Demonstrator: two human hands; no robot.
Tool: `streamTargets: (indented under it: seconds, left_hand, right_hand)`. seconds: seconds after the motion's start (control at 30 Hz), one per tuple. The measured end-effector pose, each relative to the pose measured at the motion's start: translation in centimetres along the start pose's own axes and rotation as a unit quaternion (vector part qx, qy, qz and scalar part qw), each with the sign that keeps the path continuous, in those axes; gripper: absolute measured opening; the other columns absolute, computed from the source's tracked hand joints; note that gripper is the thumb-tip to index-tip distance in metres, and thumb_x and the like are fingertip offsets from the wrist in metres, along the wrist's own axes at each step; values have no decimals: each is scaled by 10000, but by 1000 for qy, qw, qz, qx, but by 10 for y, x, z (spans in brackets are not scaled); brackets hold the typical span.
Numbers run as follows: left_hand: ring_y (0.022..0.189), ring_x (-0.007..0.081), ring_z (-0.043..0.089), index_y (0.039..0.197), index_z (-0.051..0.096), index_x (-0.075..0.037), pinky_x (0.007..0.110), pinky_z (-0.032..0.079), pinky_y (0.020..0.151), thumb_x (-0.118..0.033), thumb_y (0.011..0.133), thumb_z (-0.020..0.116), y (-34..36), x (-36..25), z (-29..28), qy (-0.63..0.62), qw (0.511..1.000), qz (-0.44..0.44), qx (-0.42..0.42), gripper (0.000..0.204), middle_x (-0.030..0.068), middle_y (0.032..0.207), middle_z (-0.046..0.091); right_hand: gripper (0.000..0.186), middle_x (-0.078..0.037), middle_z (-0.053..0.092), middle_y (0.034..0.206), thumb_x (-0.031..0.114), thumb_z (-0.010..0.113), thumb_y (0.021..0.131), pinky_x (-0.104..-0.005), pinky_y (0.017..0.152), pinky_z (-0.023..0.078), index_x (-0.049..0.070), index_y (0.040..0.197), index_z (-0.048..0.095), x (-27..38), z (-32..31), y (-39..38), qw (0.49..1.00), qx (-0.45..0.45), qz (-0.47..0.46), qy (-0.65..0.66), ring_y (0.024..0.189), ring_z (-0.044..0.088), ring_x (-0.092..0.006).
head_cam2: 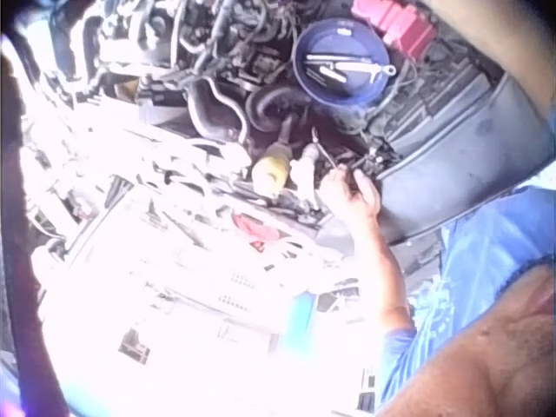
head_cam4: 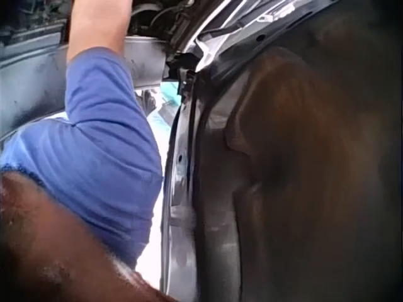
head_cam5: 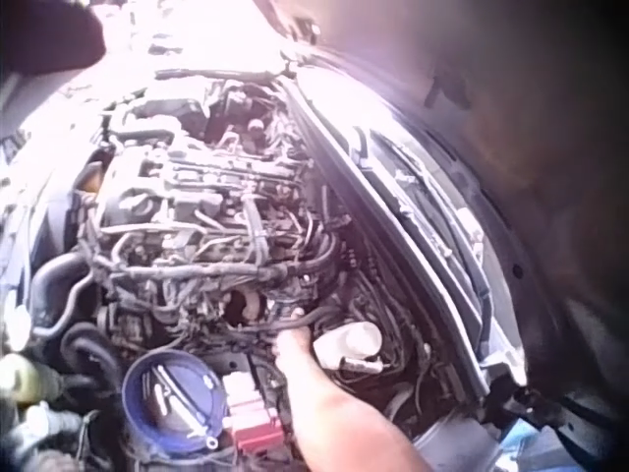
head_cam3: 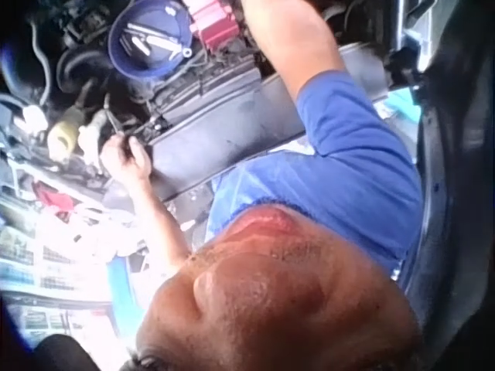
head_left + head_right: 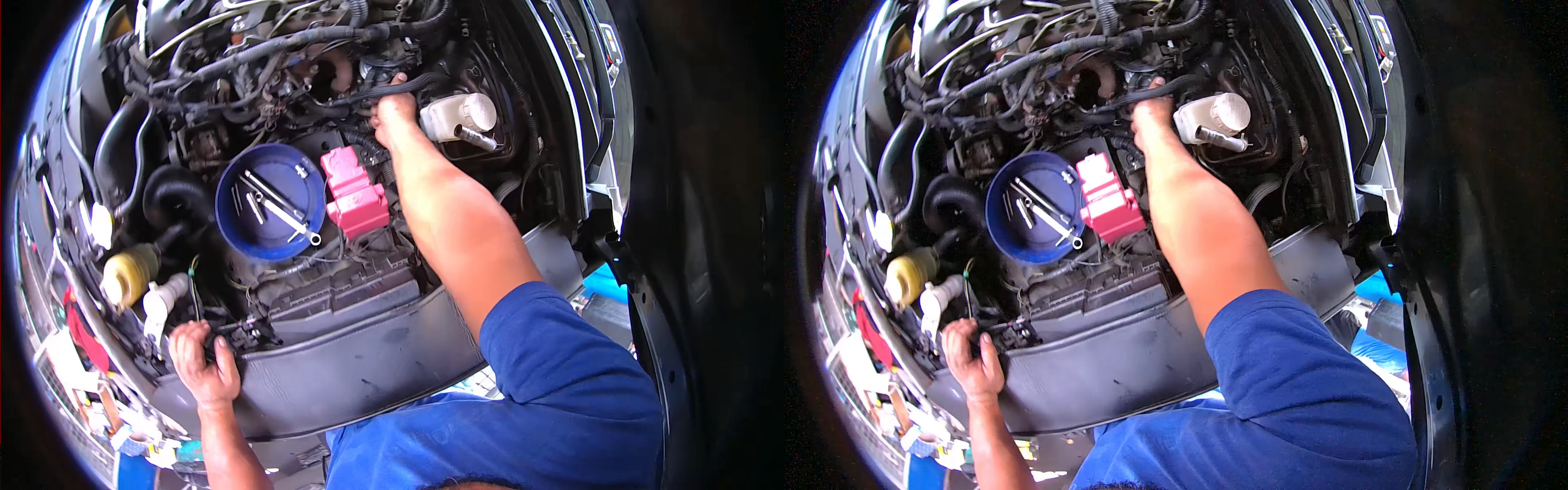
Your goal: The recorder is shown repairing the car's engine in an auto repair.
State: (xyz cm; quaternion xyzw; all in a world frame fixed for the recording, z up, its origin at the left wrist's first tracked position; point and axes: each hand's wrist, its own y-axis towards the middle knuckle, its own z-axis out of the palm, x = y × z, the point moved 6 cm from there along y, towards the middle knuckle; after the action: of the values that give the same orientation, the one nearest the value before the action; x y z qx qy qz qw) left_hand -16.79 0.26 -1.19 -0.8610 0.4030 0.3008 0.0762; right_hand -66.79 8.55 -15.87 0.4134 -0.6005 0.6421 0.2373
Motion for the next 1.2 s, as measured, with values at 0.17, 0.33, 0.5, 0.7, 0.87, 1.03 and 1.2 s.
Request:
streamTargets:
  seconds: [0.17,0.33,0.5,0.7,0.87,1.03,1.2]
  left_hand:
    - [1005,380,589,983,612,-22,476,451,950,-81,760,655,-1,5,0,-25,999,-32,-17,234,151,997,651]
    - [997,361,587,971,605,-22,448,453,930,-80,781,650,-2,4,-5,-28,998,-37,-39,204,144,985,640]
    - [965,355,598,926,610,-30,440,463,900,-69,720,668,-5,2,-10,-31,997,-53,-47,218,133,962,654]
    - [956,344,599,927,605,-35,434,463,896,-67,715,670,-1,1,-8,-24,997,-48,-49,224,124,950,651]
    - [954,351,596,935,605,-32,439,464,900,-70,721,664,5,0,-3,-26,998,-30,-47,225,134,945,646]
    - [950,357,593,937,602,-29,448,466,901,-68,727,653,-1,3,-6,-12,998,-47,-44,219,141,950,641]
    - [957,361,593,933,602,-26,451,461,916,-63,730,644,1,4,-5,-23,998,-45,-40,210,140,952,640]
  right_hand:
    - [258,-38,593,778,299,502,1023,-359,481,361,84,994,640,-5,-1,-39,962,59,-7,-268,580,487,-139]
    - [282,-60,673,1013,268,600,983,-322,700,500,41,1143,647,57,32,-149,834,266,-127,-466,866,619,-137]
    - [388,-133,731,1067,322,658,919,-407,863,545,49,1193,689,202,48,-128,725,155,-319,-590,940,705,-301]
    - [411,-164,672,1242,395,598,930,-411,1075,437,125,1224,695,202,54,-13,543,-39,-350,-763,1214,598,-354]
    - [424,-213,606,1330,343,586,886,-454,1098,418,88,1205,699,216,53,38,584,-18,-312,-749,1267,560,-380]
    - [504,-209,632,1288,461,623,899,-402,1064,454,54,1186,702,197,79,42,507,1,-288,-813,1236,589,-349]
    - [485,-164,652,1275,487,599,933,-387,1046,463,85,1181,711,203,78,43,461,61,-285,-838,1209,606,-330]
